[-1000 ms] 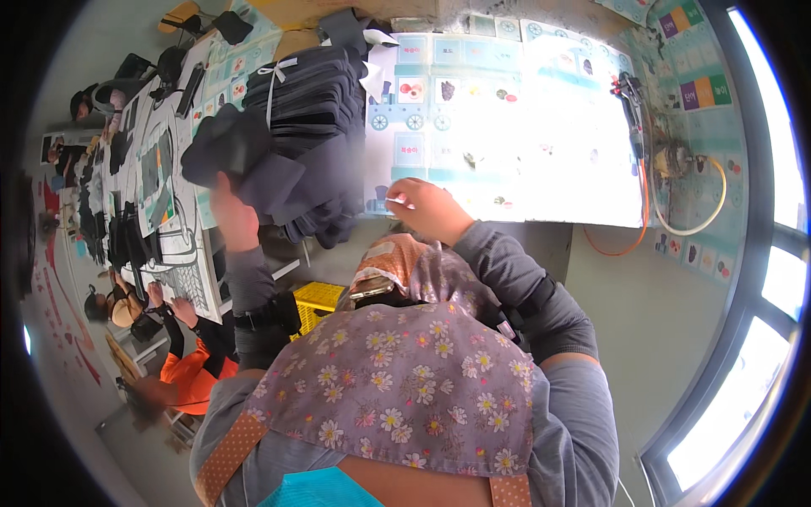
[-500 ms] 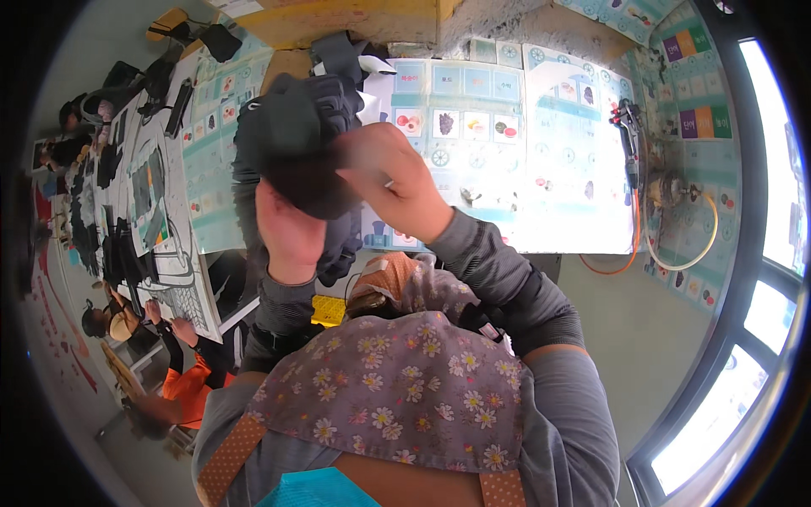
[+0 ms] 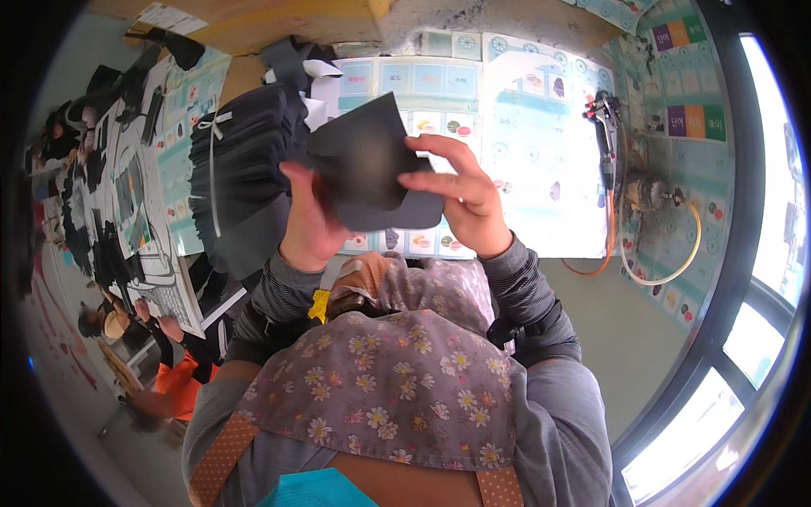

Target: Organizing shoe upper components on a template, applying adhesive with a spray gun, and stacking them.

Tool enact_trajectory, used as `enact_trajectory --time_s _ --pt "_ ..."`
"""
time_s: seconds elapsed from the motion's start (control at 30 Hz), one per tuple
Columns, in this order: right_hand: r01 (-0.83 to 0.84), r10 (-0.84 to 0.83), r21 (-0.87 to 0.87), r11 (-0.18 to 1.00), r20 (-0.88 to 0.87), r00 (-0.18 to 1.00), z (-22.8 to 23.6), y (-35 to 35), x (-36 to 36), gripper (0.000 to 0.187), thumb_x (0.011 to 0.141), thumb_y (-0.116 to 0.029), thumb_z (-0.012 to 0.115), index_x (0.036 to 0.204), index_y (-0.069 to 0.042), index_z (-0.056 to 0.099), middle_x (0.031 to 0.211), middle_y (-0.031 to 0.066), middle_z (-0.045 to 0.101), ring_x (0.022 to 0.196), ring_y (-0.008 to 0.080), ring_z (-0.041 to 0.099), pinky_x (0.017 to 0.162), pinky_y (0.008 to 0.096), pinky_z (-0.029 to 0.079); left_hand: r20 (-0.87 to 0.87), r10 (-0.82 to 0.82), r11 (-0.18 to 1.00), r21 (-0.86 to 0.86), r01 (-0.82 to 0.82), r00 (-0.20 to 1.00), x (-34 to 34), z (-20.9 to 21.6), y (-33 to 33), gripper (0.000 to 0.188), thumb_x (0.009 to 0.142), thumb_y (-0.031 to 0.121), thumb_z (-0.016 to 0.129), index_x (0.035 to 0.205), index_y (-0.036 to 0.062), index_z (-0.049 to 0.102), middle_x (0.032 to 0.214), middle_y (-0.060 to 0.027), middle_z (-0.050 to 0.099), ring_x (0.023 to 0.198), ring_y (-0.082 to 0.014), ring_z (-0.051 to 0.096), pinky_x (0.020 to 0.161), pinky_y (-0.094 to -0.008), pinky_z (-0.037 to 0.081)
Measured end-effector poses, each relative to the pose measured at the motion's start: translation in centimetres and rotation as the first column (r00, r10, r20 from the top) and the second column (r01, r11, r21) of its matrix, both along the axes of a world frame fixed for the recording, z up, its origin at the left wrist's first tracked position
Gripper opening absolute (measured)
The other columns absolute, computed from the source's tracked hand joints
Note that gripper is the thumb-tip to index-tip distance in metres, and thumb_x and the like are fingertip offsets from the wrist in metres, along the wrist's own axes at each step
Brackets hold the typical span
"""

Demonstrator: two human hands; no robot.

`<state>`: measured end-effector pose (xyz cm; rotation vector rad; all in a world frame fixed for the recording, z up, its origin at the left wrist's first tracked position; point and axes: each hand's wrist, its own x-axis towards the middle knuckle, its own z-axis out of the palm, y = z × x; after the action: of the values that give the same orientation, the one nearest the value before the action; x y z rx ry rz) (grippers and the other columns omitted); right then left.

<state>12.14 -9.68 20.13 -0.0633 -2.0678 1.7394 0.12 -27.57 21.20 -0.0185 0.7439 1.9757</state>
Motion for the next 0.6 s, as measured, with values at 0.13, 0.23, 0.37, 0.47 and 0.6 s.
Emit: enact_trajectory --time_s 0.13,0.23,0.37,0.47,0.6 --pt "-0.002 0.001 0.014 1.0 0.054 0.999 -0.2 2.4 1.4 0.055 0.063 0.019 0.04 0.1 -0.006 0.073 0.132 0.0154 0.052 0.127 0.03 0.044 0.109 0.0425 0.028 -0.154 -0.162 0.98 -0.145 0.139 0.975 0.6 -0.3 2.3 0.047 0.097 0.035 0.051 0.132 0.0029 0.045 0.129 -0.0094 0.053 0.117 -0.0209 0.054 0.099 -0.0359 0.045" --pt "-0.064 0.076 -0.344 0.937 0.02 0.997 -0.4 3.6 1.9 0.035 0.078 0.006 0.043 0.095 -0.003 0.072 0.136 0.0185 0.047 0.129 0.0324 0.042 0.111 0.0446 0.025 0.176 -0.094 0.99 -0.084 0.11 0.98 0.8 -1.3 4.0 0.04 0.096 0.023 0.054 0.129 0.0017 0.048 0.125 -0.009 0.056 0.111 -0.0197 0.057 0.096 -0.0346 0.048" --pt "-0.317 0.157 -0.745 0.587 -0.28 0.947 -3.2 5.4 2.7 0.058 0.093 -0.052 0.042 0.097 -0.001 0.068 0.144 0.0207 0.036 0.131 0.0376 0.037 0.109 0.0475 0.024 0.148 -0.105 0.987 -0.107 0.121 0.983 1.3 -2.1 5.8 0.034 0.095 0.019 0.055 0.125 0.0023 0.051 0.119 -0.0074 0.059 0.108 -0.0185 0.059 0.091 -0.033 0.05" --pt "-0.034 0.075 -0.856 0.516 0.005 0.997 -3.8 4.8 2.6 0.076 0.089 -0.063 0.044 0.133 -0.001 0.044 0.145 0.0189 0.035 0.132 0.0319 0.037 0.108 0.0438 0.029 0.208 0.02 0.978 -0.208 0.024 0.978 1.5 -1.5 7.3 0.031 0.094 0.015 0.058 0.122 0.0031 0.053 0.115 -0.006 0.06 0.105 -0.0176 0.06 0.088 -0.0322 0.051" --pt "0.012 0.166 -0.629 0.777 0.224 0.96 -5.2 5.0 3.5 0.071 0.093 -0.049 0.05 0.138 0.005 0.036 0.137 0.0152 0.044 0.127 0.0223 0.041 0.106 0.0354 0.031 0.023 0.074 0.931 -0.359 -0.061 0.997 2.3 -1.4 8.9 0.03 0.092 0.01 0.059 0.121 0.0012 0.053 0.114 -0.0061 0.06 0.102 -0.016 0.059 0.086 -0.031 0.05"
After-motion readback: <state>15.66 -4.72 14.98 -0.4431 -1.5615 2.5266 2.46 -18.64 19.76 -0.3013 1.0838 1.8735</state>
